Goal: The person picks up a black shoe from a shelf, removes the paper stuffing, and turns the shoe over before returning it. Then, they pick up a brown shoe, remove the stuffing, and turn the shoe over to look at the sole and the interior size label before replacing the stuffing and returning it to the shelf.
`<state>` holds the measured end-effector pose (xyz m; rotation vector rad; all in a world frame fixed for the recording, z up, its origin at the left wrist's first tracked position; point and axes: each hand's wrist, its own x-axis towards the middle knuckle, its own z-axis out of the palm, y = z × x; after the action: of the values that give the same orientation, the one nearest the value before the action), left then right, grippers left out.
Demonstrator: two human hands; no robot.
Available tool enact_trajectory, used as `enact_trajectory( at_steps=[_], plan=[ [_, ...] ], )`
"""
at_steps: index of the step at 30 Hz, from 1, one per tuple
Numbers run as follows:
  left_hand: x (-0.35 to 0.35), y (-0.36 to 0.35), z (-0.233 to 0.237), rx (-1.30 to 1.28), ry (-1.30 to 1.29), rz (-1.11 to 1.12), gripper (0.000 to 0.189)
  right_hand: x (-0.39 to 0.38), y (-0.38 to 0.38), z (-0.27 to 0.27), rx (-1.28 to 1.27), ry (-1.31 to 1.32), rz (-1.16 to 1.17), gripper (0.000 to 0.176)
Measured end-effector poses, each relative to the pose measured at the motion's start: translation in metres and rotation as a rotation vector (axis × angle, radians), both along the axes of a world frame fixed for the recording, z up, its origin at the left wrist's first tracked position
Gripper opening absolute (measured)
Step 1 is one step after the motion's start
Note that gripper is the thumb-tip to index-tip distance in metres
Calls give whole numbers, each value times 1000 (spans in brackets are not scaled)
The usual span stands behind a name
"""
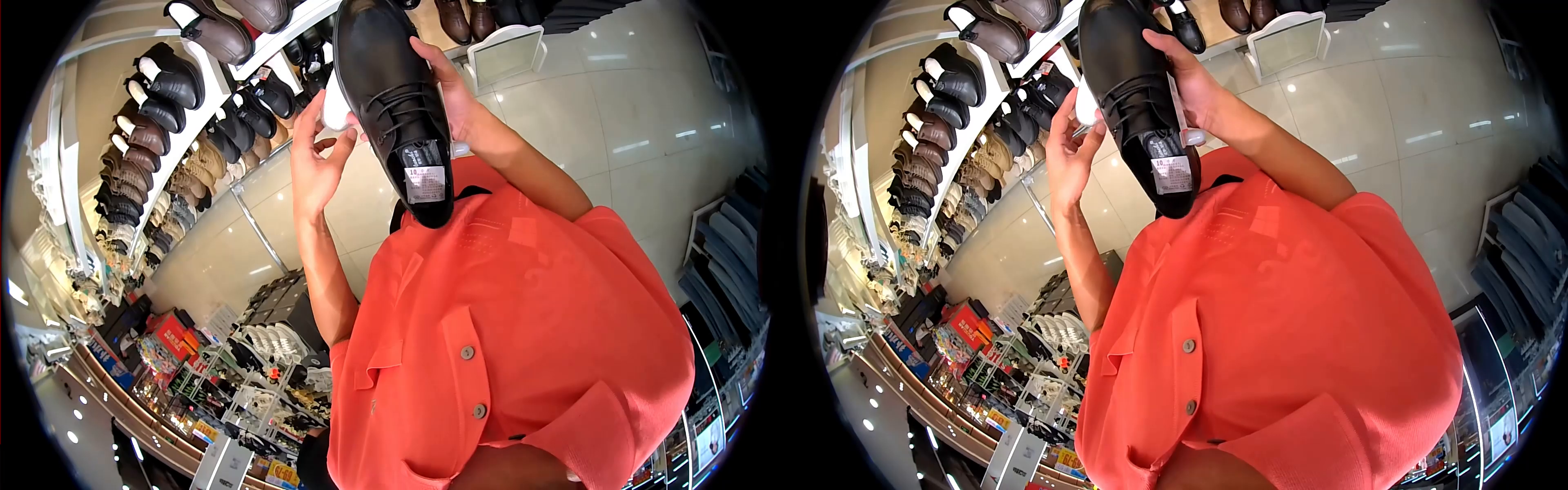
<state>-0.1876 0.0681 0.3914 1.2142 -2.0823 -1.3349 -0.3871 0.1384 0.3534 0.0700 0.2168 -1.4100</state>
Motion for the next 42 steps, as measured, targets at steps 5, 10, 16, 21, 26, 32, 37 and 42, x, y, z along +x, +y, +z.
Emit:
enact_trajectory(
  at_steps=[5,10,16,21,26,32,37,42],
  plan=[
    [-4,13,7,-96,218,265,46,-2,-3,-8,-61,106,34,80],
    [-2,72,56,-377,138,-20,24,-6,-1,-9,-102,57,45,77],
    [-32,102,61,-436,-392,-296,25,7,-4,-3,3,220,-9,74],
    [-45,115,45,-622,-710,-401,17,11,1,5,74,242,-13,66],
    [-38,110,34,-704,-673,-451,16,4,2,-14,-27,266,-19,74],
    [-30,90,69,-488,-510,-441,23,-5,8,-4,63,149,-129,64],
    [-26,96,59,-629,-213,-295,29,-14,2,-12,-18,206,-164,76],
    [-19,94,46,-800,-84,-210,36,-12,5,-8,-5,224,-211,76]
  ],
)
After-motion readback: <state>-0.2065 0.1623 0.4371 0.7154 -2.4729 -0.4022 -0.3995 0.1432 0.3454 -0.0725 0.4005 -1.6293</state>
